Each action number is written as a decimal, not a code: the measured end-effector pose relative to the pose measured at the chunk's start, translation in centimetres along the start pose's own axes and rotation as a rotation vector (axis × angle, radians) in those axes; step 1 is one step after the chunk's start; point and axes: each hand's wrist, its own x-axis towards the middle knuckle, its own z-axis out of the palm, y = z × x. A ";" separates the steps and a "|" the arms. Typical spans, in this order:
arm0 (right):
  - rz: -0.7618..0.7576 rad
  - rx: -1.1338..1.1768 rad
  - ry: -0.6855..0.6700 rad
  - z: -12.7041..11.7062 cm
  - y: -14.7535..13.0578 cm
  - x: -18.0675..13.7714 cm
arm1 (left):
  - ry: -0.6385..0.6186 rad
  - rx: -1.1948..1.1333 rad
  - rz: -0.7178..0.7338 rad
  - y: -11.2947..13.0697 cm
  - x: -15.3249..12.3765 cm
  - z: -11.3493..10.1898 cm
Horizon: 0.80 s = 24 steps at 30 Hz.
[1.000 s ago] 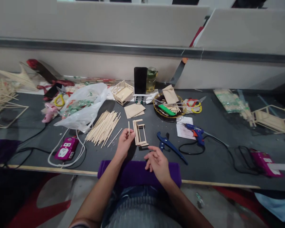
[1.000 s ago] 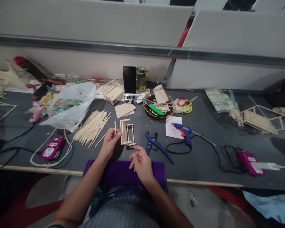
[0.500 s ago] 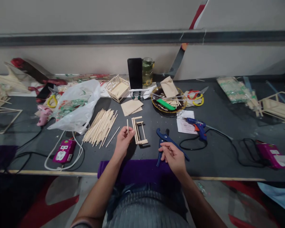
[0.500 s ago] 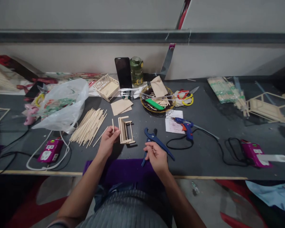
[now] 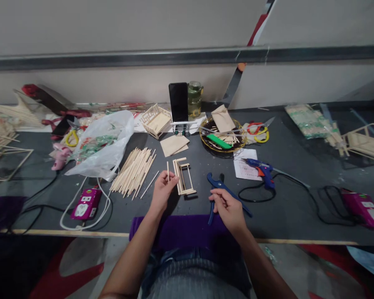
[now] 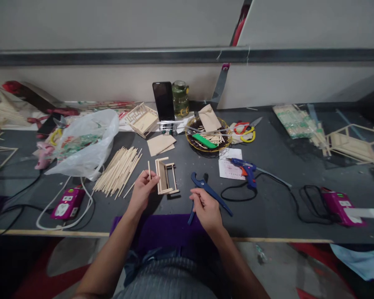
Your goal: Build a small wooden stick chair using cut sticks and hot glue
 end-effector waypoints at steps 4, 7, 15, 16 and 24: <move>0.007 -0.060 -0.023 -0.2 -0.7 0.4 | -0.030 -0.019 0.030 0.1 0.2 0.6; 0.015 -0.079 -0.052 -0.1 -0.9 0.7 | -0.032 -0.040 0.028 0.2 0.3 0.9; -0.204 -0.193 -0.185 2.4 -2.2 2.2 | -0.061 -0.053 0.023 0.9 0.9 0.9; -0.258 -0.204 -0.210 2.6 -2.5 2.5 | -0.070 -0.057 0.025 0.9 1.0 0.9; -0.499 -0.268 -0.337 4.0 -3.3 4.1 | -0.049 -0.044 0.045 0.8 1.6 0.8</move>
